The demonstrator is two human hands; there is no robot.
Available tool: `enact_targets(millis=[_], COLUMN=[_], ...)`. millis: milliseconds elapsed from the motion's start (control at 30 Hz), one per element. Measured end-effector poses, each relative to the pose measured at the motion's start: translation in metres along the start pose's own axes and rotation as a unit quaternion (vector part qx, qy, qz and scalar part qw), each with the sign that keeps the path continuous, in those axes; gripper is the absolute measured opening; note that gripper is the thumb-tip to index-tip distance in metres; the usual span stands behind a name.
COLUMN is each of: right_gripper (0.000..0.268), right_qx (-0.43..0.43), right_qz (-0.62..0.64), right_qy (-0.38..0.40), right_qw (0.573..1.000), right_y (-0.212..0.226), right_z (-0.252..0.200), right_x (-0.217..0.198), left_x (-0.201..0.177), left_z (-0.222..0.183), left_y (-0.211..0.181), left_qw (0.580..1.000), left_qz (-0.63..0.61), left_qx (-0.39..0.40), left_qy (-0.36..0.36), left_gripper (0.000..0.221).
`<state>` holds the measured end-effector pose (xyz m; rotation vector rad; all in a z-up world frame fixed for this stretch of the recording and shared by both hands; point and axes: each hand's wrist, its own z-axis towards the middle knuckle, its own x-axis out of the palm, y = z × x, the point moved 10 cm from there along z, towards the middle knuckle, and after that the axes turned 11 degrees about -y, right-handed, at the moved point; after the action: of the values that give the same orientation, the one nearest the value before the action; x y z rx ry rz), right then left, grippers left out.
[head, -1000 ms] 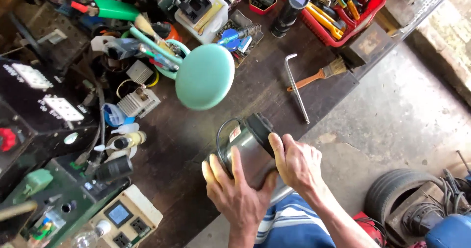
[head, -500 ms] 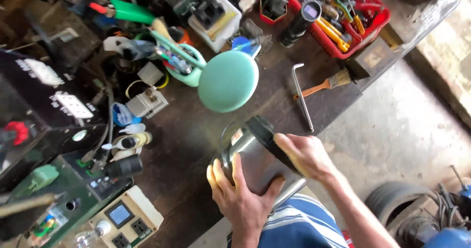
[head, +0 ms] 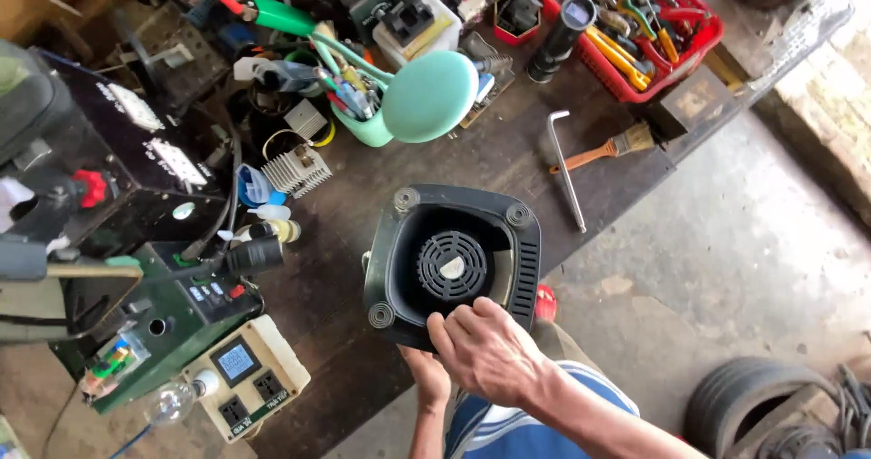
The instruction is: Disassembling the base of a blender using an allen wrench on a repair workbench
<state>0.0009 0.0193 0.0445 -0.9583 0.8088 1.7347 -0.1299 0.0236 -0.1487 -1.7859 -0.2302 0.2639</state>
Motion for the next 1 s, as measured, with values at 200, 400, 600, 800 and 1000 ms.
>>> enact_targets(millis=[200,400,600,800,1000], right_gripper=[0.029,0.011,0.021,0.053,0.032], right_qx=[-0.029,-0.042,0.346,0.521,0.559], right_qz=[0.074,0.208,0.147,-0.05,-0.008], right_qy=[-0.048,-0.183,-0.251,0.026,0.152], right_qw=[0.996,0.96,0.892,0.852,0.815], right_y=[0.014,0.005,-0.18,-0.311,-0.328], right_z=[-0.036,-0.03,-0.104,-0.183,-0.216], right_x=[-0.014,-0.064,-0.039,0.116,0.192], left_x=[0.0,-0.017,0.004,0.023,0.058], left_z=[-0.009,-0.032,-0.062,-0.082,-0.115], left_y=[-0.016,-0.011,-0.038,0.051,0.145], left_qw=[0.988,0.946,0.952,0.94,0.911], left_qz=[0.122,0.263,0.219,0.304,0.398], left_qx=[0.005,-0.012,0.191,0.152,0.098], left_qy=[0.093,0.19,0.1,0.035,-0.037], left_gripper=[0.07,0.079,0.124,0.082,0.035])
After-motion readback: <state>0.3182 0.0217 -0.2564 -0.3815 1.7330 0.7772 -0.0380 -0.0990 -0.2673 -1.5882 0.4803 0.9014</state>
